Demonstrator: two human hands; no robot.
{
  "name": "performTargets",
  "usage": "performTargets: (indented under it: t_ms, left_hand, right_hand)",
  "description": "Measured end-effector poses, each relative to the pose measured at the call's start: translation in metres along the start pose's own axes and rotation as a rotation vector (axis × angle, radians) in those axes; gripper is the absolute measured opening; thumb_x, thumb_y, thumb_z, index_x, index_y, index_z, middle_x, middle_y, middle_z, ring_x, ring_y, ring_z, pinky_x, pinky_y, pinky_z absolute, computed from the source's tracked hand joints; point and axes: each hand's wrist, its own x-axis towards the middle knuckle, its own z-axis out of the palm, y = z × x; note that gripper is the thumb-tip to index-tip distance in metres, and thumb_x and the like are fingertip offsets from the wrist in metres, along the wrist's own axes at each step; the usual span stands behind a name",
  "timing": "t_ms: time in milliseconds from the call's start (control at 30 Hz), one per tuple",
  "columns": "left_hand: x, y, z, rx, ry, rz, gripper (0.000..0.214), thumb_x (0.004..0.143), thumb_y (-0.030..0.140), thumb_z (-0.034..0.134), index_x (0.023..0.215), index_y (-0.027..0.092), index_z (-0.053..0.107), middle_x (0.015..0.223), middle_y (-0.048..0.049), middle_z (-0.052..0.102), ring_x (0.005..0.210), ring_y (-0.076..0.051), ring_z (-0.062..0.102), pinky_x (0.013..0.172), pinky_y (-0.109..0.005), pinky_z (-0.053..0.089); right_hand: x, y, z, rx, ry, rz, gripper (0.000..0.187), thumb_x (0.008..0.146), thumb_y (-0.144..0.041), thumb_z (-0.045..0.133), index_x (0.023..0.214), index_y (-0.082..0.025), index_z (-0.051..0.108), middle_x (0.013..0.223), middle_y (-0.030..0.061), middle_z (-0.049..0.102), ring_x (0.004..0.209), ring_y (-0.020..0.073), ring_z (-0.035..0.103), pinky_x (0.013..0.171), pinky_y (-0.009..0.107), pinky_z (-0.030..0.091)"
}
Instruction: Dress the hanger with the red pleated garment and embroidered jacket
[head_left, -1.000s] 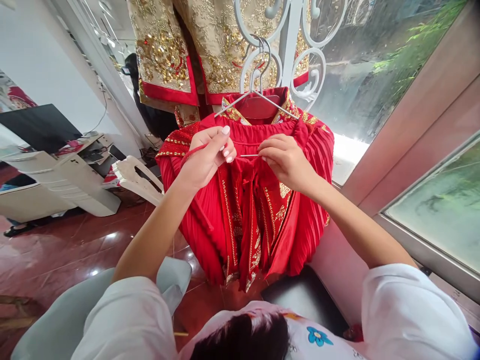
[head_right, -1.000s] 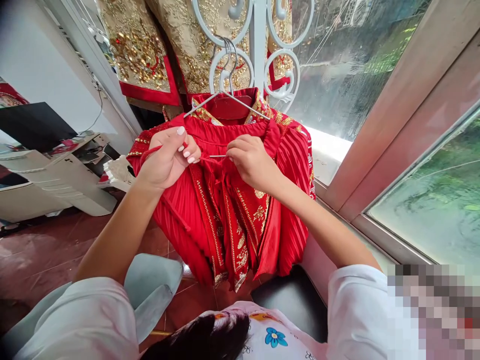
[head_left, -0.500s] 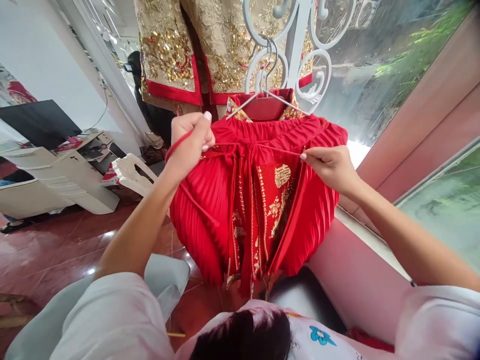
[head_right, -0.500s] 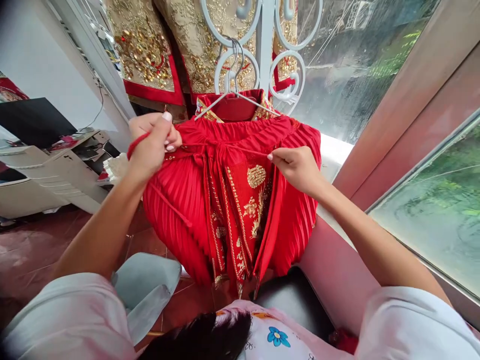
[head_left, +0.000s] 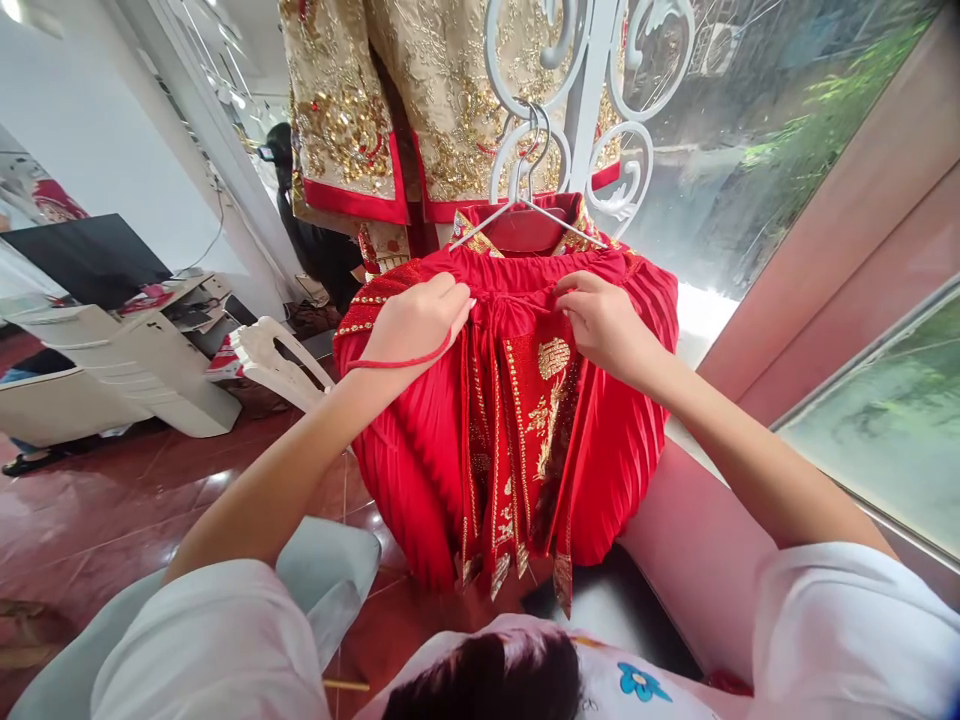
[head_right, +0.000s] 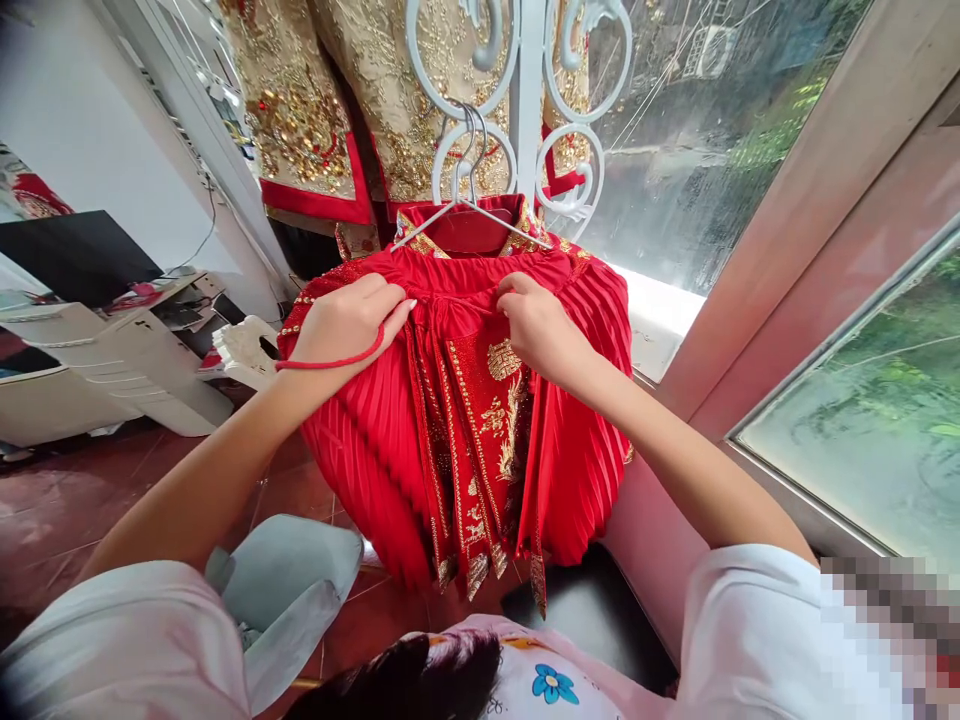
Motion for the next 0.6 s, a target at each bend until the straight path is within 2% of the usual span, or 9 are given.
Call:
performTargets:
  t_ms: [100, 167, 267, 400, 500, 600]
  left_hand:
    - [-0.001, 0.002, -0.001, 0.007, 0.011, -0.022, 0.018, 0.088, 0.027, 0.047, 0.077, 0.016, 0.056, 0.089, -0.009, 0.054, 0.079, -0.021, 0.057, 0.074, -0.033, 0.044]
    - [0.0, 0.0, -0.004, -0.021, -0.012, 0.004, 0.016, 0.087, 0.025, 0.048, 0.078, 0.015, 0.057, 0.09, -0.008, 0.053, 0.08, -0.019, 0.056, 0.077, -0.032, 0.044]
    - [0.005, -0.007, -0.008, -0.138, -0.043, 0.042, 0.013, 0.085, 0.023, 0.051, 0.077, 0.016, 0.058, 0.086, -0.0053, 0.052, 0.08, -0.018, 0.053, 0.081, -0.032, 0.043]
    - [0.011, -0.013, -0.003, -0.324, 0.004, -0.011, 0.014, 0.084, 0.026, 0.055, 0.071, 0.02, 0.059, 0.081, -0.0028, 0.053, 0.076, -0.017, 0.051, 0.077, -0.03, 0.042]
    - [0.011, -0.012, 0.0, -0.434, 0.075, -0.072, 0.017, 0.083, 0.028, 0.057, 0.067, 0.023, 0.06, 0.078, -0.0022, 0.055, 0.076, -0.017, 0.051, 0.077, -0.029, 0.041]
    - [-0.003, 0.0, -0.016, -0.561, 0.176, -0.159, 0.019, 0.087, 0.031, 0.052, 0.074, 0.024, 0.064, 0.078, -0.002, 0.059, 0.077, -0.017, 0.055, 0.079, -0.029, 0.043]
  right_hand:
    - [0.007, -0.01, 0.004, 0.087, 0.093, 0.19, 0.021, 0.078, -0.008, 0.041, 0.075, -0.015, 0.06, 0.077, 0.0089, 0.061, 0.071, 0.018, 0.054, 0.068, 0.034, 0.043]
    - [0.011, -0.018, 0.004, 0.17, 0.131, 0.249, 0.017, 0.083, -0.013, 0.044, 0.087, -0.015, 0.06, 0.068, 0.0045, 0.057, 0.063, 0.0158, 0.05, 0.064, 0.033, 0.041]
    - [0.02, -0.03, 0.006, 0.304, 0.051, 0.211, 0.022, 0.087, -0.026, 0.052, 0.105, -0.016, 0.059, 0.059, -0.0012, 0.053, 0.056, 0.0128, 0.044, 0.061, 0.03, 0.038]
    - [0.036, -0.042, 0.022, 0.324, -0.067, 0.131, 0.032, 0.084, -0.03, 0.061, 0.112, -0.015, 0.064, 0.057, -0.0022, 0.054, 0.056, 0.0115, 0.045, 0.061, 0.027, 0.036]
    - [0.044, -0.046, 0.043, 0.24, -0.002, 0.123, 0.024, 0.086, -0.029, 0.057, 0.103, -0.018, 0.07, 0.068, 0.0018, 0.063, 0.063, 0.0133, 0.053, 0.063, 0.026, 0.035]
    - [0.044, -0.044, 0.061, 0.203, 0.133, 0.144, 0.026, 0.09, -0.029, 0.049, 0.093, -0.019, 0.072, 0.075, 0.0041, 0.067, 0.067, 0.0153, 0.058, 0.064, 0.025, 0.036]
